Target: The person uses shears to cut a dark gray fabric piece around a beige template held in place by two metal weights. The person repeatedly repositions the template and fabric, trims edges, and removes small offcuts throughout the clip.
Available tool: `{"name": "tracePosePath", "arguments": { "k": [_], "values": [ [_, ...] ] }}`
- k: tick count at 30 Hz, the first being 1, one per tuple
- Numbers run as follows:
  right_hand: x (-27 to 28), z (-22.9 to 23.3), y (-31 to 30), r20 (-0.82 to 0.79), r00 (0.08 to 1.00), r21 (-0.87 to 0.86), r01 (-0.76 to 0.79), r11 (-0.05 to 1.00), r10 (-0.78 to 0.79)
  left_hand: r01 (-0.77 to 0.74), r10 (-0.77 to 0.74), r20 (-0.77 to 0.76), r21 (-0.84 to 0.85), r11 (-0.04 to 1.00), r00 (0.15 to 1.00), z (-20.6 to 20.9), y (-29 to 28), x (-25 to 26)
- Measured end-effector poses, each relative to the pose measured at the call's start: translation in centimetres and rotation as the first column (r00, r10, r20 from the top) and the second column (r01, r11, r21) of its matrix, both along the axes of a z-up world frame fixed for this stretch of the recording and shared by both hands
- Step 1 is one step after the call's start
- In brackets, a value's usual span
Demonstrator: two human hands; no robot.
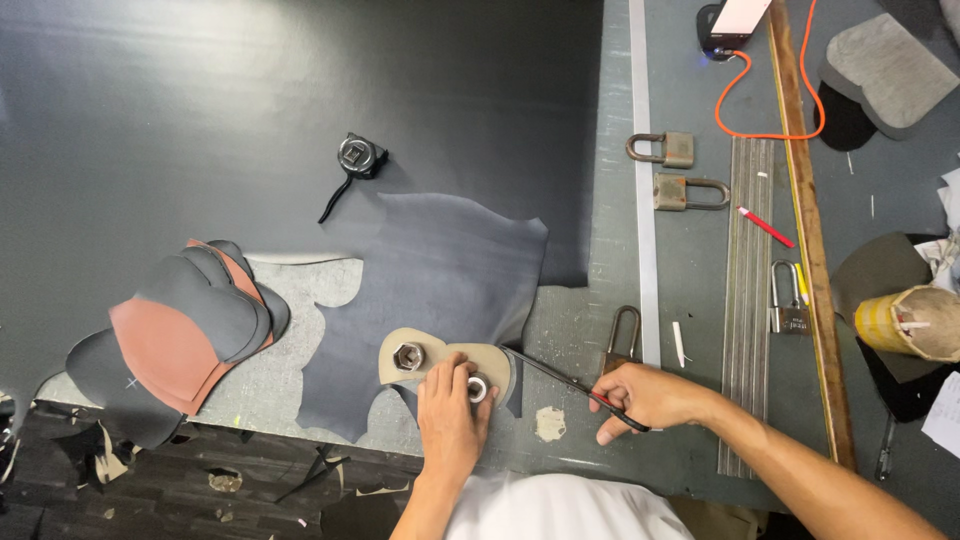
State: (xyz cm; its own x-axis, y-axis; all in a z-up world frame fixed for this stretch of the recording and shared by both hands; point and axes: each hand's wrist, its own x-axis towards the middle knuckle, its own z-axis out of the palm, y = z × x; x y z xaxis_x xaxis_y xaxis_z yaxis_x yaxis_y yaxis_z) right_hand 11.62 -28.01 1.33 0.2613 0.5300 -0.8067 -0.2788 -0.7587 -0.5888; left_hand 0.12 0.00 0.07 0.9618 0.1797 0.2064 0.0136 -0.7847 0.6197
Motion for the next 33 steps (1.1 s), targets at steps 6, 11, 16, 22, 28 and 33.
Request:
{"name": "tracePosePath", "arguments": {
  "k": [6,11,16,22,28,33],
  "values": [
    [0.0,0.0,0.0,0.008,1.000,-0.005,0.000,1.000,0.000,0.000,0.000,0.004,0.003,1.000,1.000,0.0,0.0,0.0],
    [0.1,0.0,0.1,-0.004,1.000,-0.013,-0.008,1.000,0.008,0.003,-0.003,-0.011,0.000,1.000,1.000,0.1,0.0,-0.1],
    [0.1,0.0,0.1,-0.006,1.000,0.009,-0.005,1.000,0.005,0.006,-0.006,0.000,-0.008,1.000,1.000,0.2,0.0,-0.1],
    [0.6,0.9,0.7,-0.068,0.997,0.002,-0.030,1.000,0.030,0.005,-0.005,0.003,0.008,1.000,1.000,0.2,0.0,0.0],
    [2.3,1.8,1.7,-0.147,0.980,0.002,-0.135,0.991,0.134,0.002,-0.002,0.004,-0.013,1.000,1.000,0.5,0.1,0.1],
    [4.3,1.8,2.6,-0.112,0.976,-0.003,-0.188,0.982,0.186,-0.010,0.010,0.011,-0.036,0.999,1.000,0.6,0.2,-0.2]
  ]
}}
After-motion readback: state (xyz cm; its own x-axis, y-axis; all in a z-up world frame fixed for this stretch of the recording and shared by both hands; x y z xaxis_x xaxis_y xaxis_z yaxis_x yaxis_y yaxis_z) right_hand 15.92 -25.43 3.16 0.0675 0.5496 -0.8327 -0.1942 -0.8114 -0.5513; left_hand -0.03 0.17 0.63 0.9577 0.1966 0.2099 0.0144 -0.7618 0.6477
